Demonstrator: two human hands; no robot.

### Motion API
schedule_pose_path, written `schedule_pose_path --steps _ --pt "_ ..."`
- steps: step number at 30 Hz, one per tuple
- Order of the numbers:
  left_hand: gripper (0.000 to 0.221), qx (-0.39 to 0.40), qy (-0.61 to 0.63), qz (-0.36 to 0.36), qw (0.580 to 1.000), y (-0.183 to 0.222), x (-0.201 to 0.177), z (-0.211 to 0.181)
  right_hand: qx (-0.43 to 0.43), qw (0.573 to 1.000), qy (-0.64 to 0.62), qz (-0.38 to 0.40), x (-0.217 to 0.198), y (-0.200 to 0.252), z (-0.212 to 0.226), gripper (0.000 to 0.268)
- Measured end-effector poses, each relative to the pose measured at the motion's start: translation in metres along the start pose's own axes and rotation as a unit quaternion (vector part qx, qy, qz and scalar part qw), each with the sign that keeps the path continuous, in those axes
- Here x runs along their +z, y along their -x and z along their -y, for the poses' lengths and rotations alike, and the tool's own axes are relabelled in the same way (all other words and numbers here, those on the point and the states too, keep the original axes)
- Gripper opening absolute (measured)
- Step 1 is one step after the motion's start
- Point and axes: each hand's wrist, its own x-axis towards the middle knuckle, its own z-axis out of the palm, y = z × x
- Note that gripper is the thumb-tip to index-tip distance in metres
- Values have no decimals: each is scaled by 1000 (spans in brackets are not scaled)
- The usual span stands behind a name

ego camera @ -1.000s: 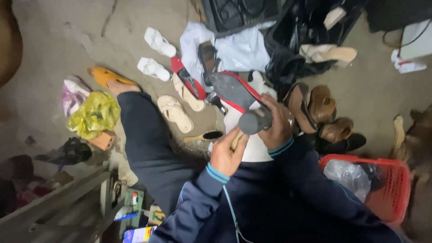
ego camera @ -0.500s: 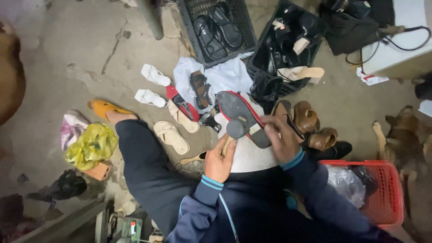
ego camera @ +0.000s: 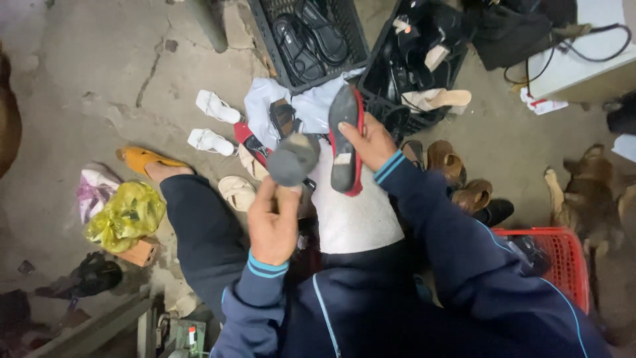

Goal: A person is using a hammer to secure the sole of a shoe onto a shoe last in a repair shop.

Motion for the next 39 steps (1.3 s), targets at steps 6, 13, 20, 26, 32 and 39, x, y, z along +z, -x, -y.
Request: schedule_pose_path --steps 6,13,20,26,32,39 --pt "22 19 -20 -23 999 -1 31 57 -25 995 -64 -71 3 8 -6 31" --pt "14 -18 -9 12 1000 12 31 62 -93 994 -48 -18 -5 16 -5 31" --pt "19 -4 -104 -9 994 29 18 120 -73 995 -4 -68 14 4 -6 37" --pt "35 4 -140 103 985 18 23 72 -105 993 35 -40 15 4 -7 37" --pt "24 20 -79 -45 996 31 19 48 -157 986 0 -54 12 12 0 30" --pt "10 18 -78 17 997 27 20 80 -57 995 44 -67 19 9 -4 40"
